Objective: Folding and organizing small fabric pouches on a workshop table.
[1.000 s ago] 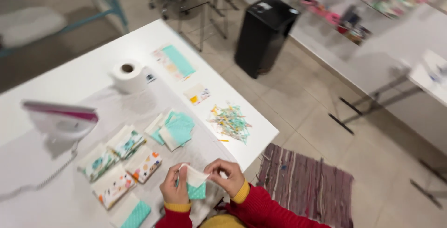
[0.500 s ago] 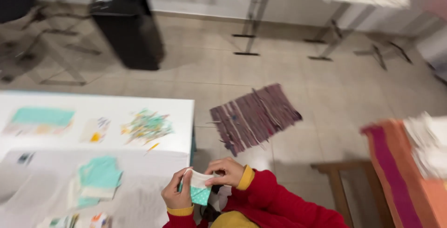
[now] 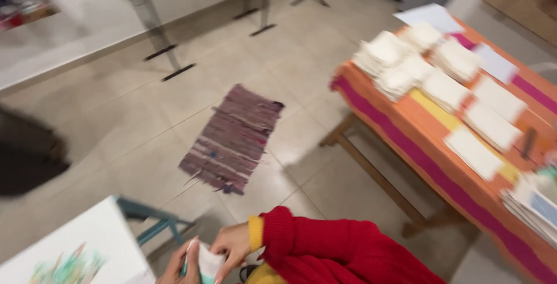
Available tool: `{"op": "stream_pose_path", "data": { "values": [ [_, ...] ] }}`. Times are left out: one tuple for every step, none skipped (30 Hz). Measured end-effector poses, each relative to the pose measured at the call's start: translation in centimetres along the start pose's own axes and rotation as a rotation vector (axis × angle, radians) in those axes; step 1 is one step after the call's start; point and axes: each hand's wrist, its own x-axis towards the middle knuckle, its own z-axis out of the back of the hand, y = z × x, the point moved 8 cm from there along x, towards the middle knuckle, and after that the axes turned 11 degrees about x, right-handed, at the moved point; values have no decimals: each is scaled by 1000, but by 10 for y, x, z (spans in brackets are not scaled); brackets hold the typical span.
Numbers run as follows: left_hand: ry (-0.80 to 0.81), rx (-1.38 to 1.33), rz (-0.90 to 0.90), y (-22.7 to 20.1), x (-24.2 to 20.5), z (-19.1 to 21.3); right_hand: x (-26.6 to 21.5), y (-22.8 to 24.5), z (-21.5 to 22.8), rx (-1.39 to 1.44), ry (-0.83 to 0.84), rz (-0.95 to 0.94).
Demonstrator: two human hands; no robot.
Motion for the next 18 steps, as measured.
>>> {"op": "stream_pose_path", "data": {
  "values": [
    [46, -9, -21, 29, 6, -17, 3, -20, 9, 9, -51, 0],
    [97, 6, -46, 58, 8, -33, 8, -42, 8, -25, 10, -21],
    [147, 22, -73, 87, 11, -48, 13, -64, 8, -58, 71, -41],
    [170, 21, -79, 107, 18, -57, 14, -70, 12, -48, 49, -41],
    [217, 23, -78, 128, 24, -68, 15, -71, 14, -96, 55, 13],
    [254, 27, -74, 148, 29, -80, 15, -73, 18, -149, 71, 68],
    [266, 29, -78, 146, 33, -89, 12, -76, 24, -143, 59, 69],
    [281, 36, -97, 143, 35, -97, 10, -75, 31, -186, 35, 115],
    [296, 42, -117, 140, 37, -105, 8, -74, 38, -228, 11, 160],
    [301, 46, -118, 130, 34, -112, 3, -75, 42, -225, 6, 162],
    [279, 54, -132, 119, 32, -116, -2, -77, 46, -241, 14, 150],
    [254, 59, -149, 107, 32, -123, -7, -79, 52, -261, 22, 137],
    [258, 59, -153, 102, 33, -133, -12, -84, 58, -261, 17, 138],
    [238, 45, -164, 97, 33, -145, -18, -89, 64, -264, 37, 151],
    [218, 30, -175, 92, 33, -156, -24, -94, 70, -267, 58, 165],
    [222, 29, -177, 87, 36, -164, -31, -96, 76, -267, 54, 164],
    [235, 31, -188, 83, 38, -173, -38, -97, 83, -274, 40, 178],
    [251, 32, -197, 78, 39, -182, -47, -98, 89, -280, 25, 190]
  ]
}}
